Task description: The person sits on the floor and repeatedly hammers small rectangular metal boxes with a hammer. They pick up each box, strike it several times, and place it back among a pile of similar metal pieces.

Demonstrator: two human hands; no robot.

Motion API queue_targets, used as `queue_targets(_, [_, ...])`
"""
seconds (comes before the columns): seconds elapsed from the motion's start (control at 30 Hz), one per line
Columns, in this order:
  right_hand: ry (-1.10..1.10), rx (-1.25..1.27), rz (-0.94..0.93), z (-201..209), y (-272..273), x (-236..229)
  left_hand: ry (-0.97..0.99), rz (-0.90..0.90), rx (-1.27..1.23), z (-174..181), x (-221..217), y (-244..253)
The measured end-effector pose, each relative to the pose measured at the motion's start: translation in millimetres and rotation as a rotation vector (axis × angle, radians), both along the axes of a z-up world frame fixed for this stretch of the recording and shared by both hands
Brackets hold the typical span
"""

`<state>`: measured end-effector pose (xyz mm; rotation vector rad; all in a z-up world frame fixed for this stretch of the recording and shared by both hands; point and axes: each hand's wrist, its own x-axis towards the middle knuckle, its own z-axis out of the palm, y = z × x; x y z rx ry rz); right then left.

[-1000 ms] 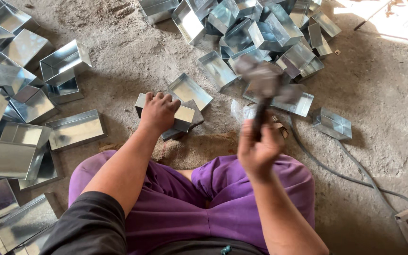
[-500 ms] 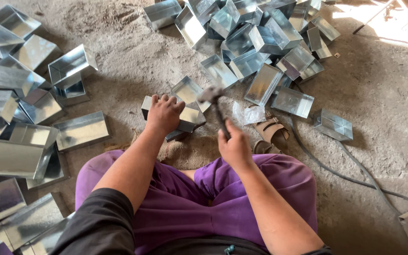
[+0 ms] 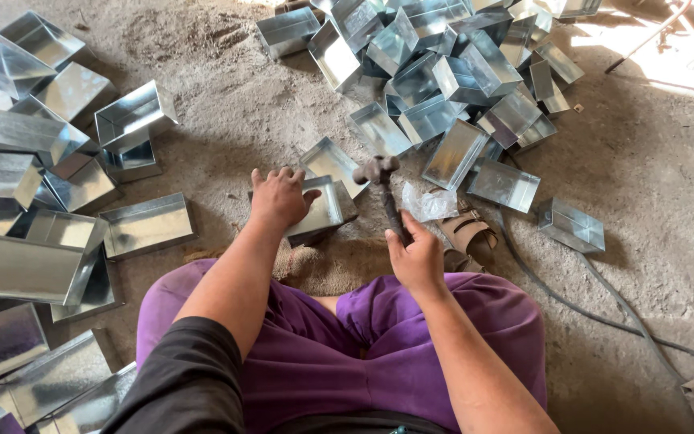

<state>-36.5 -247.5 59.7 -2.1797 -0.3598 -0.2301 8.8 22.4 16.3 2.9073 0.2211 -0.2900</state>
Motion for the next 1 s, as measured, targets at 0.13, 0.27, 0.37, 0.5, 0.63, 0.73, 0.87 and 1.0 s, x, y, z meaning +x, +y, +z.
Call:
queue_targets(0.13, [-0.134, 0.038, 0.02, 9.6, -5.2, -9.7, 0.239, 0.021, -0.062, 16.5, -9.6, 1.6])
queue_targets(0.27, [-0.165, 0.008, 0.022, 2.0, -1.9, -8.9, 0.385, -0.031, 0.04, 28.1, -21.9, 0.2])
queue_targets(0.37, [0.048, -0.173, 0.044, -15.2, 7.9, -1.7, 0.401, -0.047, 0.065, 30.9, -24.3, -0.4])
queue_targets(0.5, [0.254, -0.304, 0.04, -29.0, 8.5, 3.3, 0.364, -0.055, 0.068, 28.5, -22.4, 2.1])
queue_targets(0.63, [0.034, -0.136, 0.048, -12.0, 1.0, -1.2, 0.359, -0.05, -0.021, 19.1, -16.5, 18.5])
queue_targets(0.73, [-0.117, 0.027, 0.044, 24.3, -6.6, -5.8, 0.322, -0.031, -0.252, 7.2, -9.6, 46.2])
queue_targets(0.87, [-0.668, 0.436, 0.24, 85.7, -27.5, -5.2, 0.501, 0.174, -0.722, -15.9, -9.6, 84.5])
queue_targets(1.0, [-0.808, 0.567, 0.009, 120.1, -46.6, -16.3, 0.651, 0.437, -0.911, -34.7, -18.8, 97.7])
